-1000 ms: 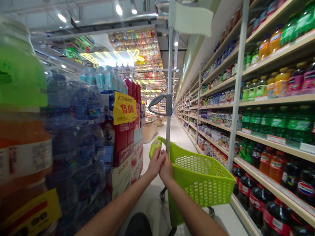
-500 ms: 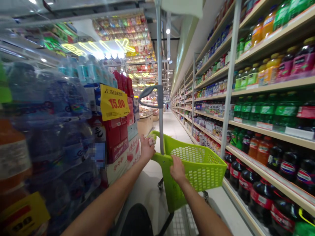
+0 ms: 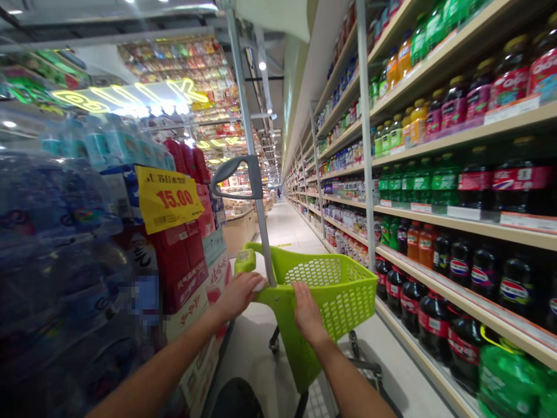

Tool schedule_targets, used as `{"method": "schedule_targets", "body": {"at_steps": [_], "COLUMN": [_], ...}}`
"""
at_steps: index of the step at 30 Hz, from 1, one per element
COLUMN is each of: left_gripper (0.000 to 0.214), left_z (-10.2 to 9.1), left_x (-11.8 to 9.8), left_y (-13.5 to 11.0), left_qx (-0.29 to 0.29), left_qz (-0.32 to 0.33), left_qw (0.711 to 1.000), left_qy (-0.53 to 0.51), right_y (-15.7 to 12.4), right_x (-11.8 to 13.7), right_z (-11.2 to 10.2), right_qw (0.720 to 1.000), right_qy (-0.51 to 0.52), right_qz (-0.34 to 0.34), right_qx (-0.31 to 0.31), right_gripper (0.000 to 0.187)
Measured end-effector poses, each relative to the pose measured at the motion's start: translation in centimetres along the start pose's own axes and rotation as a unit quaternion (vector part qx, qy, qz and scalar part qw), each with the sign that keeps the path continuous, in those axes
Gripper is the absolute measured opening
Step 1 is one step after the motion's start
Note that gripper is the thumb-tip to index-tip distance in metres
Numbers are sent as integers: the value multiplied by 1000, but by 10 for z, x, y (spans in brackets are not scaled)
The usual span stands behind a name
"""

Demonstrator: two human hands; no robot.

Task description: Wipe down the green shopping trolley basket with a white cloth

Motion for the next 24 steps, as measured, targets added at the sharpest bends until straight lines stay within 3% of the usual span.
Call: {"method": "schedule_targets", "body": {"at_steps": [2, 5, 7, 12, 14, 16, 19, 21, 24], "left_gripper": [24, 24, 25, 31, 28, 28, 20, 18, 22], "left_z": [-12, -23, -21, -12, -13, -17, -19, -12, -1], "left_x": [26, 59, 49, -20, -28, -19, 13, 29, 34], "left_y": [-3, -8, -11, -14, -14, -10, -1, 3, 3], "left_qx": [-23, -73, -68, -29, -27, -40, -65, -46, -17], "left_qz": [-17, -99, -76, 87, 112, 96, 11, -40, -72], "left_qw": [999, 992, 993, 994, 992, 992, 992, 989, 987], "left_qy": [-20, -40, -56, -53, -49, -66, -112, -137, -145], "right_y": [-1, 0, 0, -2, -3, -3, -3, -3, -3], "right_x": [-5, -7, -6, -6, -8, -10, -11, -10, -4], "right_z": [2, 5, 7, 8, 7, 6, 8, 12, 14], "right_qw": [1000, 999, 999, 998, 999, 998, 998, 997, 998], "right_qy": [12, 34, 44, 49, 50, 56, 67, 68, 48], "right_qz": [-3, 2, 11, 19, 12, 7, 6, 12, 12], "right_qx": [2, -11, -23, -22, -8, 5, 20, 29, 46], "right_gripper": [69, 69, 69, 68, 67, 66, 67, 68, 72]}}
Point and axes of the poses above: each hand's wrist, its own y-axis towards the middle knuckle, its own z-axis out of the palm, x = y × z, the point moved 8 cm from there along y, towards the middle knuckle, and after that the axes turned 6 degrees about -z, right-handed, at the moved point
